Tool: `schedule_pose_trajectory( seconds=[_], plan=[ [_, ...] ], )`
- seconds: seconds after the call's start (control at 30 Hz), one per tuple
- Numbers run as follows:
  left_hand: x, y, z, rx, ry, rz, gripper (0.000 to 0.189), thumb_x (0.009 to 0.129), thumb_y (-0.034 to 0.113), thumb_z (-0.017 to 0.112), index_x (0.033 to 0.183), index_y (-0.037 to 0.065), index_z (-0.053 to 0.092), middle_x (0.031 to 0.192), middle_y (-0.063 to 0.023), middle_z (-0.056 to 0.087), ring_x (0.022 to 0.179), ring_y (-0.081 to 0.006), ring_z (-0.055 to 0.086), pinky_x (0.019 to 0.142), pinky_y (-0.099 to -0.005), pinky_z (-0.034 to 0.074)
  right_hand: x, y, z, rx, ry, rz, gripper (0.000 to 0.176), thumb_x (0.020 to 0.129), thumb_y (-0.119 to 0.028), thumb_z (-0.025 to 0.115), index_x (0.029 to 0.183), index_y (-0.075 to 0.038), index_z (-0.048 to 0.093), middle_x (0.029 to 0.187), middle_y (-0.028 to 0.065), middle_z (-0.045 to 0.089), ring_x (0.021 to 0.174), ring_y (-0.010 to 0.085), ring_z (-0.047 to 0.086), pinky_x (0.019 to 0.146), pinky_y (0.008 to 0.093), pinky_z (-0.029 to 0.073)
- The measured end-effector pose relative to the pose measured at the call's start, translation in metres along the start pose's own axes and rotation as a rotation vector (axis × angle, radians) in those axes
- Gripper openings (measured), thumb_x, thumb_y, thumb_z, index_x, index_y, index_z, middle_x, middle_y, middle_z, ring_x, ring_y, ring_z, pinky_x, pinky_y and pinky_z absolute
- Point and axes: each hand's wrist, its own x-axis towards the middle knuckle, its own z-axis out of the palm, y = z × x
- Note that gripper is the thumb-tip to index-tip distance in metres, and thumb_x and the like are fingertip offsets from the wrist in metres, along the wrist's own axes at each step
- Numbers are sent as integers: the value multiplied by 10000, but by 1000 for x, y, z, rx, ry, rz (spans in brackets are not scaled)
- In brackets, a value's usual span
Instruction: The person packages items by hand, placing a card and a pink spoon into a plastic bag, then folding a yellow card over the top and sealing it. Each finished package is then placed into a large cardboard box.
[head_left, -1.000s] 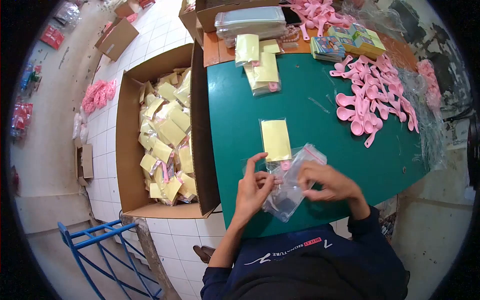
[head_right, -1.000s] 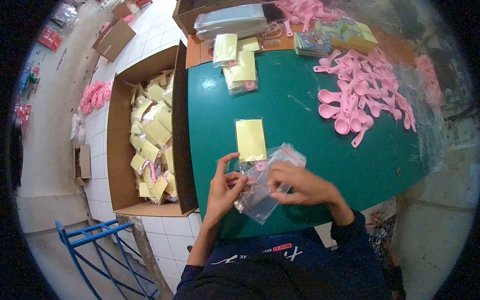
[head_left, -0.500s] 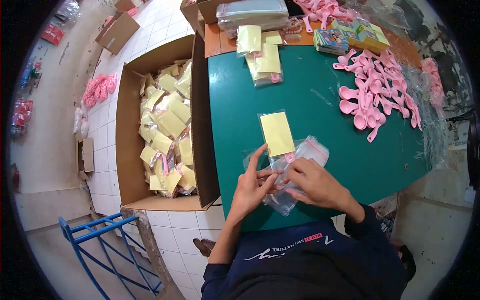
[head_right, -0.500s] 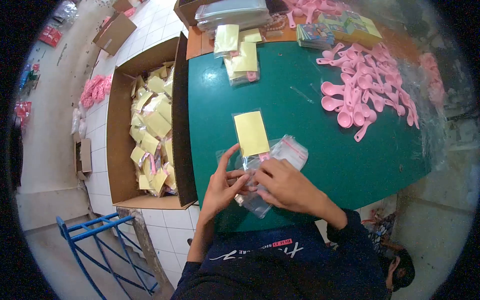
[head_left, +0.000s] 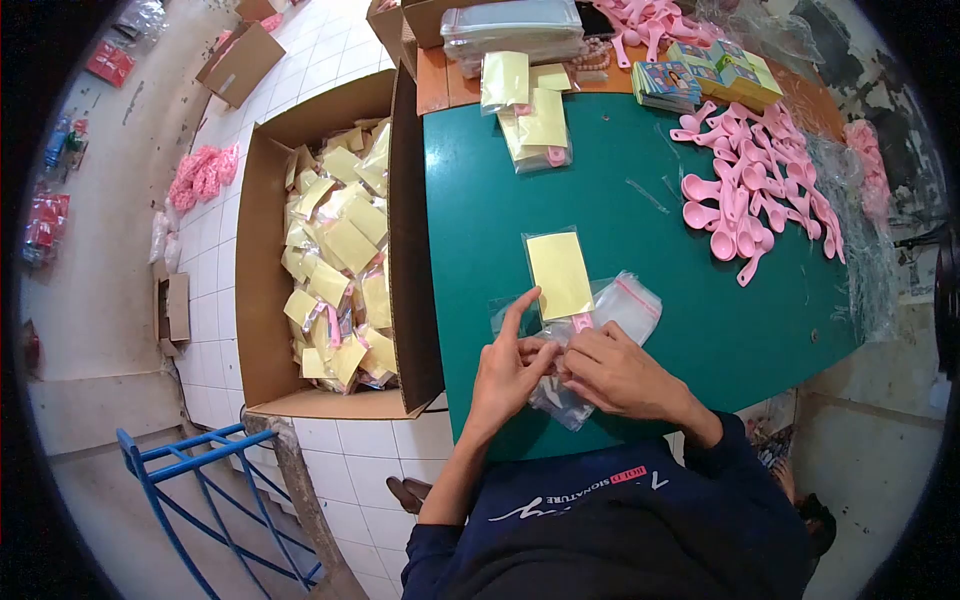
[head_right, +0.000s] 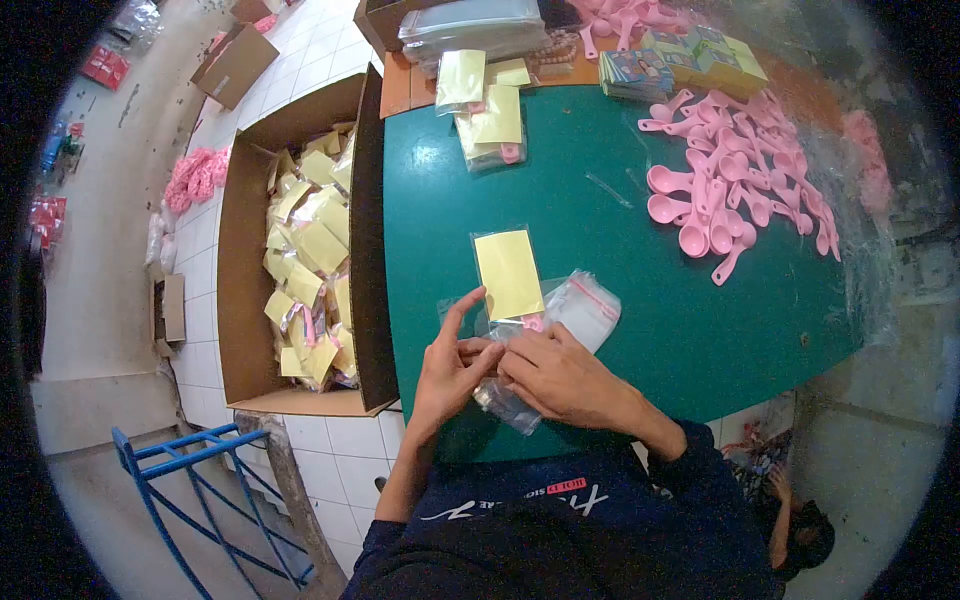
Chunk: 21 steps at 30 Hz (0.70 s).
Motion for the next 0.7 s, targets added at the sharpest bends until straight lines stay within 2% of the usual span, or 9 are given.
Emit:
schedule_pose_trajectory(
  seconds=[0.2,0.3,0.37,0.4,0.53,0.6,0.63,0.67,0.7],
  plan=[
    [1,8,-6,-10,17,-32,474,871,36,559,1311,88,393,789,-81,673,711,-86,618,606,-225,489,-29,32,-50,428,-156,48,147,837,-176,590,867,-58,507,822,65,475,789,208,487,718,335,382],
    [4,6,-10,-40,-29,-19,326,890,41,524,1215,59,508,812,-84,671,733,-99,646,617,-230,512,-107,87,-115,648,32,269,136,856,-171,582,845,-56,510,841,28,492,793,152,482,706,301,402],
    [5,7,-12,-43,-62,-28,291,899,63,525,1190,57,534,816,-55,655,731,-77,610,603,-214,482,-177,139,-169,548,349,630,171,860,-204,577,921,-47,552,863,47,529,803,137,533,717,272,430],
    [3,7,-13,-47,-78,-37,276,903,73,525,1178,55,546,819,-41,647,729,-67,591,596,-206,467,-227,171,-189,-92,498,832,181,879,-153,509,994,-20,554,885,88,579,828,157,570,718,293,442],
    [1,1,-10,-46,-103,-40,259,908,91,523,1159,35,555,850,-19,639,769,-72,588,608,-206,470,-229,147,-185,-703,487,1278,299,875,-64,371,1126,21,510,1115,207,561,952,335,572,833,422,437],
    [1,5,-5,-124,-98,-58,260,903,88,529,1153,23,555,896,-26,635,793,-77,588,619,-209,472,-138,96,-117,-523,539,619,432,746,-3,548,1174,-9,483,1145,194,499,1080,328,491,881,413,416],
    [1,8,-3,-171,-98,-54,259,902,87,532,1151,18,554,937,-35,631,804,-82,595,616,-210,475,-82,48,-96,-85,394,718,520,670,-4,641,1165,-16,480,1079,164,475,1029,315,502,880,396,424],
    [-2,10,-1,-213,-98,-54,259,901,85,535,1149,13,554,979,-43,628,815,-87,601,614,-212,477,-55,34,-65,121,344,496,533,651,-53,686,1142,-19,480,1053,144,434,956,312,513,868,396,432],
    [-4,12,-1,-251,-96,-53,259,900,84,537,1147,8,554,1020,-51,625,827,-91,607,611,-214,479,-37,25,-32,-22,312,380,516,659,-45,694,1127,-42,477,1065,151,408,913,299,512,800,386,462]
  ],
)
